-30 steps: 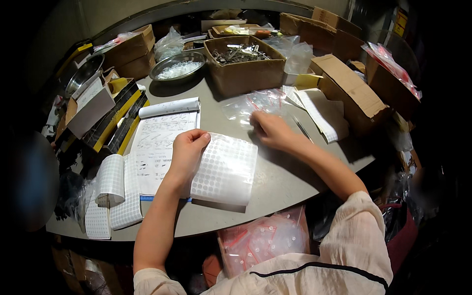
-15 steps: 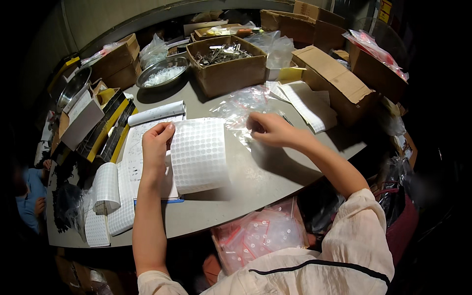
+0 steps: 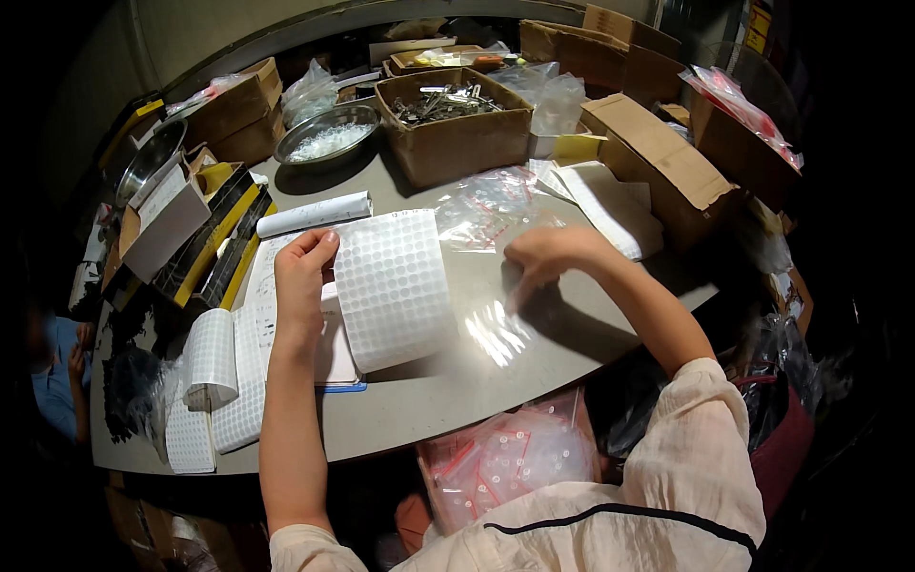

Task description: The person repeatedly peels small circular stickers from a sheet and places them into clear plastic bags on a cluttered work table. The person handles the sticker sheet and bags by hand, working one sticker at a time.

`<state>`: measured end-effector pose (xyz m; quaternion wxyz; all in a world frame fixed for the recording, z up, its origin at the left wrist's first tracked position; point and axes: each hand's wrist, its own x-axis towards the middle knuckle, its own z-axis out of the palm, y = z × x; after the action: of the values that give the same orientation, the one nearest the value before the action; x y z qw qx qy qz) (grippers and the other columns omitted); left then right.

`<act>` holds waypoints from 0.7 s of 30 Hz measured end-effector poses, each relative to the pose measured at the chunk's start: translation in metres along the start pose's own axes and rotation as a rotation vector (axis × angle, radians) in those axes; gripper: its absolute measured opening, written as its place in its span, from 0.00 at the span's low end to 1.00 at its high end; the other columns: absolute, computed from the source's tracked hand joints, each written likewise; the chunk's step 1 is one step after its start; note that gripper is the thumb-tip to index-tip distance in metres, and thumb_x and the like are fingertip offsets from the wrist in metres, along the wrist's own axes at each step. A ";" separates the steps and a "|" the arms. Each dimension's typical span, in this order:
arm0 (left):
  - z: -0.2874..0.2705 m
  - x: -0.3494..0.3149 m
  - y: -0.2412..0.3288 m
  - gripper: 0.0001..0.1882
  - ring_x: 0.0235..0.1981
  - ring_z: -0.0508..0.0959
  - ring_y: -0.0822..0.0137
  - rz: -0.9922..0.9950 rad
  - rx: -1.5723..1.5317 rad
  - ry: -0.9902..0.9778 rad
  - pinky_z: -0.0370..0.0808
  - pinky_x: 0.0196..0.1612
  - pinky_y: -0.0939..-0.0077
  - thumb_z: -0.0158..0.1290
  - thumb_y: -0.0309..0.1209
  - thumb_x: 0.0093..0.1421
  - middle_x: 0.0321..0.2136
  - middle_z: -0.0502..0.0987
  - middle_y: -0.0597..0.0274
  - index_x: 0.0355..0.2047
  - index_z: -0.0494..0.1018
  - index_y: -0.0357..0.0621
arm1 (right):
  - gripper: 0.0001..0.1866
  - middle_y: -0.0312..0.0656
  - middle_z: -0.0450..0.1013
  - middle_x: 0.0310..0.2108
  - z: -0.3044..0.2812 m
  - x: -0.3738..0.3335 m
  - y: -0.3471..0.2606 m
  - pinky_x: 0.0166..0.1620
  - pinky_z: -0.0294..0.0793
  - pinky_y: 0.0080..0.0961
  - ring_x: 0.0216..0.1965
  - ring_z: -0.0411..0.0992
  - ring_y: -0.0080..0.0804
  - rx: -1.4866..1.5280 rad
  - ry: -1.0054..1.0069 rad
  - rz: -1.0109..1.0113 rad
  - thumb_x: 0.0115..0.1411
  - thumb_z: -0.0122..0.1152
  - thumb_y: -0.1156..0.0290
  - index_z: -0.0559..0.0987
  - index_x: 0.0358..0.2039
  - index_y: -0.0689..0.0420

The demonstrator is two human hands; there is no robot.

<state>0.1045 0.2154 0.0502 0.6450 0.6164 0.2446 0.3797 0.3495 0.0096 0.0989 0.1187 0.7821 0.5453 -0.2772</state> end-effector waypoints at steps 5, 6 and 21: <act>0.006 0.003 0.002 0.10 0.28 0.76 0.79 0.021 -0.049 0.027 0.75 0.35 0.81 0.53 0.31 0.68 0.28 0.79 0.69 0.37 0.80 0.36 | 0.24 0.50 0.79 0.30 0.029 0.021 0.024 0.37 0.76 0.46 0.35 0.80 0.51 0.073 0.671 -0.149 0.61 0.65 0.47 0.80 0.40 0.59; 0.005 0.003 0.005 0.10 0.28 0.76 0.79 0.028 -0.069 0.043 0.75 0.35 0.81 0.53 0.31 0.68 0.28 0.79 0.69 0.38 0.80 0.36 | 0.22 0.50 0.79 0.30 0.032 0.027 0.027 0.37 0.76 0.47 0.35 0.79 0.52 0.024 0.660 -0.130 0.63 0.63 0.48 0.81 0.40 0.57; 0.004 0.001 0.001 0.11 0.29 0.76 0.78 0.043 -0.089 0.006 0.75 0.37 0.81 0.53 0.31 0.68 0.30 0.79 0.67 0.39 0.79 0.35 | 0.18 0.44 0.77 0.29 0.071 -0.048 0.018 0.32 0.72 0.37 0.27 0.75 0.45 0.096 0.577 -0.275 0.65 0.64 0.54 0.87 0.34 0.56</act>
<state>0.1079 0.2137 0.0519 0.6626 0.5912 0.2161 0.4058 0.3325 -0.0697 0.0654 -0.1164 0.7520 0.6435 -0.0828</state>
